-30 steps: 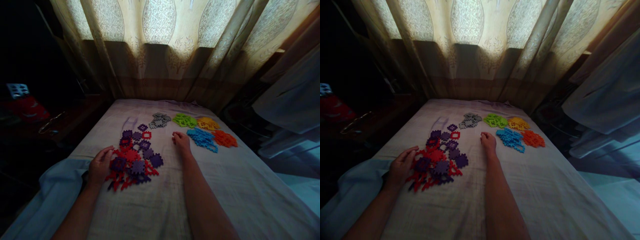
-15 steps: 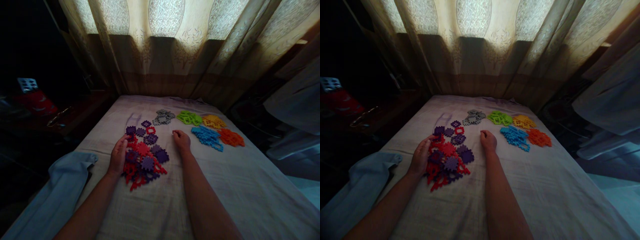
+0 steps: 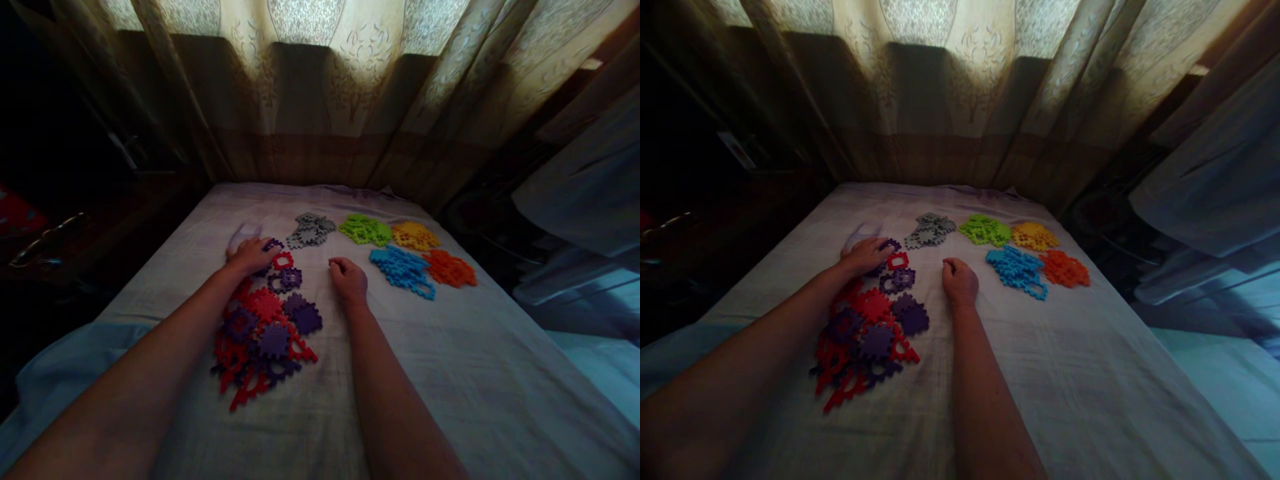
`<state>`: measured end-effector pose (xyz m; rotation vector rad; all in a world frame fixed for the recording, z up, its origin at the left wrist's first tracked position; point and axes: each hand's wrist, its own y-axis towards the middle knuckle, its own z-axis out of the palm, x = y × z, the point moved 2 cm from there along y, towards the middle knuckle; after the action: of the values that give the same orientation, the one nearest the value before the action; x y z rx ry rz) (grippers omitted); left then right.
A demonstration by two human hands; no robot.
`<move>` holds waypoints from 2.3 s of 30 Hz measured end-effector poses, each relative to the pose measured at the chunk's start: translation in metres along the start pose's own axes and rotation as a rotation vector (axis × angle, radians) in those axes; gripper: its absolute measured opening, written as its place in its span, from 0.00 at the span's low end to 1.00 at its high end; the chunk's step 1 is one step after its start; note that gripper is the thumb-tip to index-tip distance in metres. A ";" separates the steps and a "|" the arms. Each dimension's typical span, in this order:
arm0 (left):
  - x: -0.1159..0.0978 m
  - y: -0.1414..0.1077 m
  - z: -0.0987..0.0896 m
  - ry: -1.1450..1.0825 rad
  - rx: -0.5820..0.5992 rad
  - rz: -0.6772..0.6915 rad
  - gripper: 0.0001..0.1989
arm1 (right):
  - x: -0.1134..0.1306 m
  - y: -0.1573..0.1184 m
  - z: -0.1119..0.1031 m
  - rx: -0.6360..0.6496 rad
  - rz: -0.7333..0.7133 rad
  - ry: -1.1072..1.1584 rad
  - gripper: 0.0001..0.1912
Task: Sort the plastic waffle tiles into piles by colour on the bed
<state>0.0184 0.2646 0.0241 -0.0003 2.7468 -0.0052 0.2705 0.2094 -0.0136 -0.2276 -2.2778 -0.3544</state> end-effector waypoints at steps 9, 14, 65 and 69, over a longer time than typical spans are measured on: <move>0.000 -0.045 0.011 0.074 0.143 0.264 0.29 | -0.001 0.000 0.000 -0.017 -0.033 -0.007 0.14; 0.007 -0.099 -0.004 0.070 0.089 0.255 0.30 | 0.003 -0.004 -0.003 0.035 -0.046 0.000 0.15; 0.017 -0.274 0.019 0.150 -0.279 0.048 0.31 | -0.011 -0.164 -0.083 -0.138 -0.281 -0.335 0.17; 0.018 -0.273 0.020 0.120 -0.275 0.059 0.31 | 0.023 -0.175 -0.053 0.008 -0.497 -0.261 0.17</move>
<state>0.0093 -0.0085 -0.0007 0.0061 2.8421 0.4003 0.2438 0.0278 0.0061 0.3232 -2.5788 -0.5983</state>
